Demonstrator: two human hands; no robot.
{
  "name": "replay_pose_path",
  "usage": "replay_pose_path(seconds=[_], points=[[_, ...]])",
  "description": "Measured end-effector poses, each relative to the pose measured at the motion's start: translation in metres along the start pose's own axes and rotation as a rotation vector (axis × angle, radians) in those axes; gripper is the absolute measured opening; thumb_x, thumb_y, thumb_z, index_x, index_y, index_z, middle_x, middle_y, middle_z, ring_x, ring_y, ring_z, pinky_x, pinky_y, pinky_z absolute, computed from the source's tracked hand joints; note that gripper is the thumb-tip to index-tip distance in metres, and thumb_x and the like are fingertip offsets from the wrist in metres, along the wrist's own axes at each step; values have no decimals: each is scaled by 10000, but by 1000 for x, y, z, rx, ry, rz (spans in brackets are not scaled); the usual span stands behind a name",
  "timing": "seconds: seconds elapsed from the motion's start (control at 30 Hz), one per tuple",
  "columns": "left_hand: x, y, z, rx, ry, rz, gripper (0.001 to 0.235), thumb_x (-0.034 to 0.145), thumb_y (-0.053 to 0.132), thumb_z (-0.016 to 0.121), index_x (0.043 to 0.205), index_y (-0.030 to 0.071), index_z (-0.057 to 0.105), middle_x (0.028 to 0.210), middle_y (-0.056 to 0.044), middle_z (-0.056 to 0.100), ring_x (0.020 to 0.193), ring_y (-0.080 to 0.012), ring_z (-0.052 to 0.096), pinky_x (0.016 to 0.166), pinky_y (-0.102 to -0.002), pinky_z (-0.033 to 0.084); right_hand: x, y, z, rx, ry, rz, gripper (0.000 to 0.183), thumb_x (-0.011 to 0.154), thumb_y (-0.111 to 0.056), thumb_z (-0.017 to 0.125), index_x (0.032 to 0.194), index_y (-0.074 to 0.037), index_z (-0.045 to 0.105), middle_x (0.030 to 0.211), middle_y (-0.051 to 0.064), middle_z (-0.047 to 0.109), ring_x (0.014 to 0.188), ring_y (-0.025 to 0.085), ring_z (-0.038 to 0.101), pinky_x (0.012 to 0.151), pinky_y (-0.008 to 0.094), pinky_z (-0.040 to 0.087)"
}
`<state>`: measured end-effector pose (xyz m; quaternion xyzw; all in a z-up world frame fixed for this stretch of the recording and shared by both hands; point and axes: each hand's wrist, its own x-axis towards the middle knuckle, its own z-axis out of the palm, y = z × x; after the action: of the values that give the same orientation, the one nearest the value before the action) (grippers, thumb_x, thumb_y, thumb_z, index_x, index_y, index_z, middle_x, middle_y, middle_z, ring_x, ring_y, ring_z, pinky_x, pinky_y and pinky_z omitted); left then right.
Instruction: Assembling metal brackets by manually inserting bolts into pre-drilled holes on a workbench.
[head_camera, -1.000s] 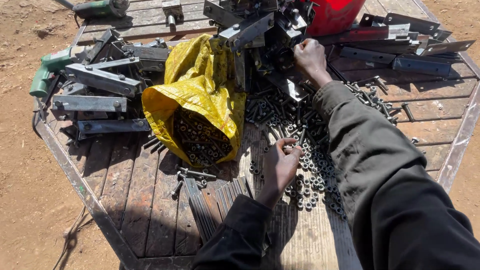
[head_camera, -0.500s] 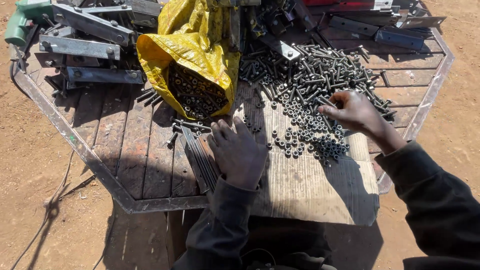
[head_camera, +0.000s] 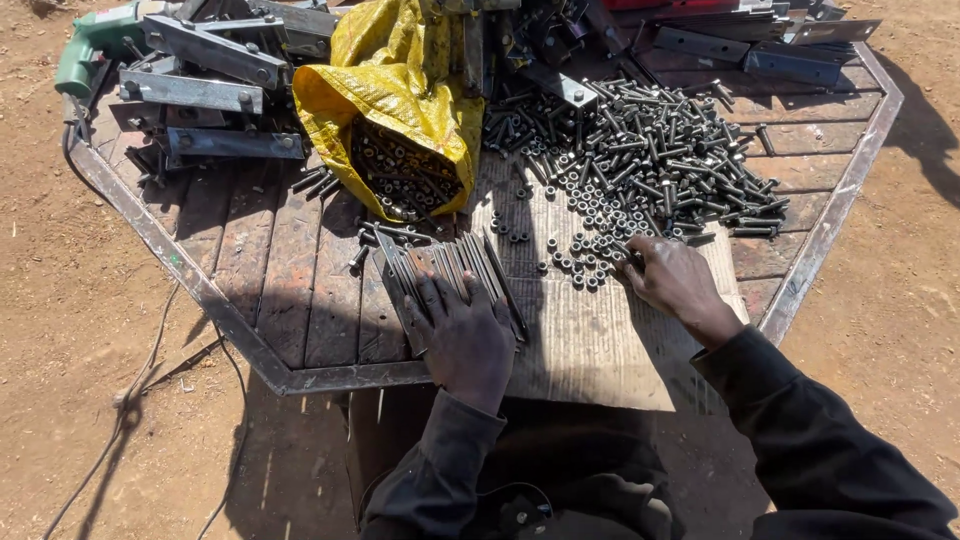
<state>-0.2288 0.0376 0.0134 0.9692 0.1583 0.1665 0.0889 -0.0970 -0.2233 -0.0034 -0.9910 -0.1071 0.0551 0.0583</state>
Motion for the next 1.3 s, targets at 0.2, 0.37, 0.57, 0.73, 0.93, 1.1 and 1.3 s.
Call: replay_pose_path(seconds=[0.2, 0.37, 0.57, 0.73, 0.93, 1.1, 1.3], points=[[-1, 1, 9, -50, 28, 43, 421, 985, 332, 608, 1334, 106, 674, 1437, -342, 529, 1491, -489, 335, 1193, -734, 208, -29, -34, -9, -25, 209, 56, 286, 944, -250, 640, 1190, -131, 722, 957, 175, 763, 870, 361, 754, 941, 485, 580], [-6, 9, 1, 4, 65, 60, 421, 986, 310, 607, 1344, 96, 665, 1440, -347, 529, 1484, -476, 361, 1216, -686, 224, -11, 11, 49, -50, 424, -68, 388, 843, -349, 698, 1224, -280, 675, 963, 48, 686, 864, 333, 743, 732, 471, 628], [-13, 13, 16, -19, 52, 106, 843, 852, 628, 699, 1412, 11, 566, 1474, -387, 464, 1477, -537, 327, 1204, -731, 210, -20, 8, 44, 69, 500, -82, 388, 850, -290, 720, 1238, -288, 703, 928, 58, 698, 906, 379, 731, 744, 499, 607], [-18, 18, 20, -54, 59, 209, 514, 893, 313, 674, 1316, 22, 667, 1493, -373, 468, 1488, -534, 321, 1190, -731, 199, -20, 7, 46, 130, 523, -98, 440, 850, -284, 736, 1287, -306, 687, 952, 60, 718, 905, 382, 728, 749, 505, 596], [-16, 24, 13, -178, -39, 232, 450, 772, 195, 676, 1200, 86, 762, 1510, -295, 501, 1495, -534, 299, 1140, -804, 135, -23, -2, 31, 157, 536, -106, 286, 872, -281, 748, 1157, -273, 722, 882, 79, 699, 872, 381, 719, 725, 492, 588], [-21, 44, 9, 184, -192, 178, 606, 811, 270, 680, 1409, 214, 600, 1559, -155, 498, 1544, -478, 221, 1168, -833, 23, -23, 3, 35, 205, 542, -115, 262, 881, -299, 758, 1140, -278, 729, 867, 69, 697, 875, 366, 722, 726, 478, 584], [27, 63, 60, 54, 231, 67, 446, 816, 14, 622, 1253, -66, 666, 756, -244, 672, 1006, -366, 582, 1013, -622, 276, -28, -2, 28, 233, 575, -136, 298, 844, -228, 779, 1137, -235, 725, 838, 98, 699, 839, 384, 718, 750, 486, 577]])
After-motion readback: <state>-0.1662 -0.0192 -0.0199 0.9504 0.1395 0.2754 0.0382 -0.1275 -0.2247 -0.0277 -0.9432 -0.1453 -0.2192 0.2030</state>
